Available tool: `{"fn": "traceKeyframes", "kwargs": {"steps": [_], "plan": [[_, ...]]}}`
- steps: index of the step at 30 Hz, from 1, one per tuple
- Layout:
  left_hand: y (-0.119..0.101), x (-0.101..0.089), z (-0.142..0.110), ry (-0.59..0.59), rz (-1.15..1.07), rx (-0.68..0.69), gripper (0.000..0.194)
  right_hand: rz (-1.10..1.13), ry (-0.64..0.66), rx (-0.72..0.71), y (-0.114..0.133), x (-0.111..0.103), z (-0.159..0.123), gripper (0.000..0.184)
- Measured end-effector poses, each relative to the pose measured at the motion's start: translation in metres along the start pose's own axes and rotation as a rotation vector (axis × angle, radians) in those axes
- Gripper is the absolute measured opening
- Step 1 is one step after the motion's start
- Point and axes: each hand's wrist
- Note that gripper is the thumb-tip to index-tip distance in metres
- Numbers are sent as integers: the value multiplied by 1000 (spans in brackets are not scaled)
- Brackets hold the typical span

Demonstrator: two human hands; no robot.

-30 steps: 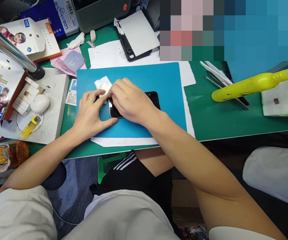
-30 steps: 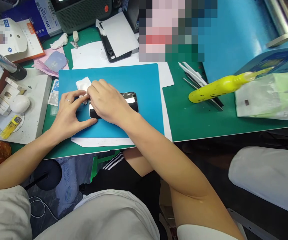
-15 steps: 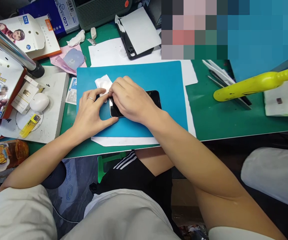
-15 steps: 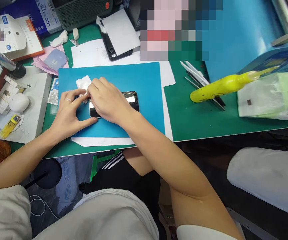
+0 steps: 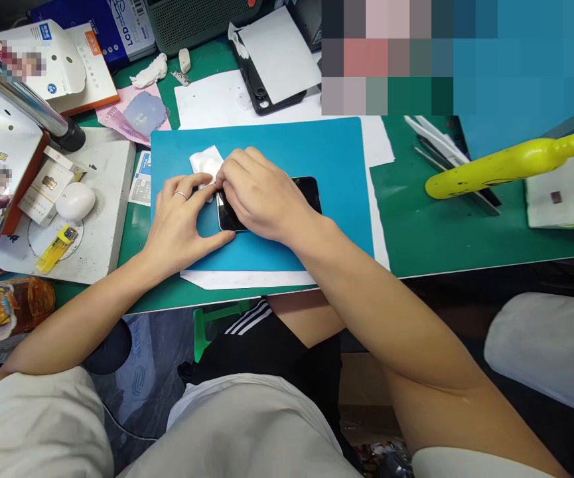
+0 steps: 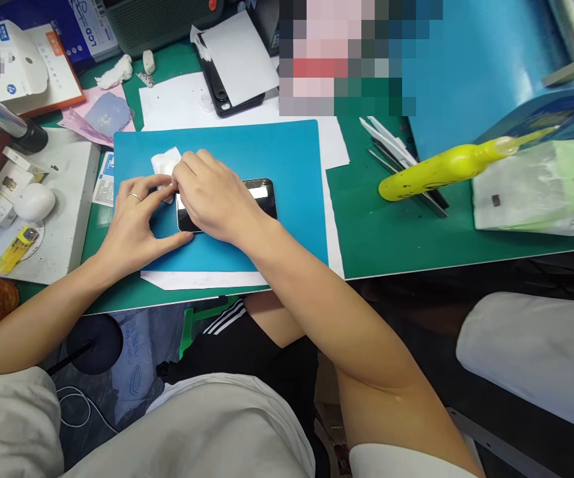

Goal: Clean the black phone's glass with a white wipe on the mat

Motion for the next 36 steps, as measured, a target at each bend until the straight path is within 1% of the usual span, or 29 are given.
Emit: {"fn": "traceKeyframes", "kwargs": {"steps": [5, 13, 22, 27, 32, 36], "plan": [[0, -1, 0, -6, 11, 2, 66, 20, 43, 40, 1, -3, 1, 37], [0, 0, 0, -10, 7, -3, 65, 28, 24, 28, 2, -4, 1, 38], [2, 1, 0, -8, 5, 4, 69, 23, 22, 28, 3, -5, 2, 39], [3, 2, 1, -10, 5, 14, 71, 24, -1, 23, 4, -5, 1, 40], [6, 2, 1, -12, 3, 13, 73, 46, -7, 25, 3, -5, 2, 39], [7, 2, 1, -20, 4, 27, 73, 49, 10, 27, 1, -7, 2, 34]]}}
Point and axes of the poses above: each hand's wrist, its own z-axis towards the middle knuckle, its own x-axis out of the palm, y = z × x, and after that the axes turned 11 degrees about -x, right-handed
